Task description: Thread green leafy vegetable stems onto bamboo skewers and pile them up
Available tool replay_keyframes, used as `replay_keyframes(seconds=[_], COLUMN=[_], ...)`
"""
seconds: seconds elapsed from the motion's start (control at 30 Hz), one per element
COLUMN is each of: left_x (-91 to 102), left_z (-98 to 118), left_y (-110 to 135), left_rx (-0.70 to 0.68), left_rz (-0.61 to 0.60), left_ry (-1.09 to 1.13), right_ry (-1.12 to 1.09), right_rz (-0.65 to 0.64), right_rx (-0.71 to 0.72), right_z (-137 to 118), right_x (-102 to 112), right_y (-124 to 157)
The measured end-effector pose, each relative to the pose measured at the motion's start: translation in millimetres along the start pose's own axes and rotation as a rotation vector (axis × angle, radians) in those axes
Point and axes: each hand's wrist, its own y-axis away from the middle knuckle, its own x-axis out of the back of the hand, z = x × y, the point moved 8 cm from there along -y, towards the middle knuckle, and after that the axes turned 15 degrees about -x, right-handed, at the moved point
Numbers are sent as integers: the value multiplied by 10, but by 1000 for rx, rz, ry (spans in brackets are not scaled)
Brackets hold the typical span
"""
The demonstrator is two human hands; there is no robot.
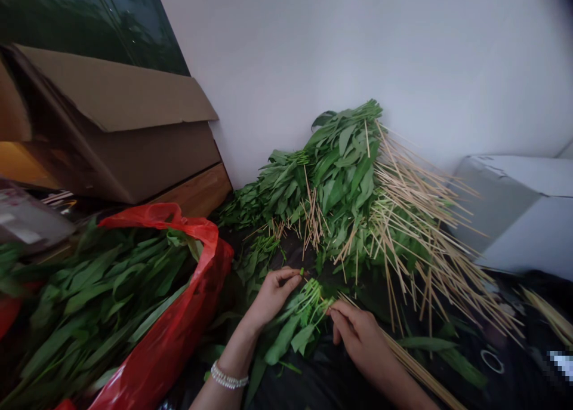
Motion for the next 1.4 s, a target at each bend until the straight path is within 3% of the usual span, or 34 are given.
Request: replay_keyframes(seconds=[0.53, 1.0, 1.2, 1.4], left_x=[-52, -137, -112, 101], left_z=[165, 282, 207, 0], left_y=[-17, 37, 23, 31], left_rx=[-92, -243, -154, 45], left_rz=[-49, -118, -177, 28], left_ry=[-177, -562, -434, -135], right_ry=[7, 12, 13, 0], right_rz=[6, 30, 17, 15], right_rx=[1, -9, -7, 8], right_z=[12, 73, 59, 18], right_x=[-2, -33, -40, -24], right_y=[-8, -28, -19, -14])
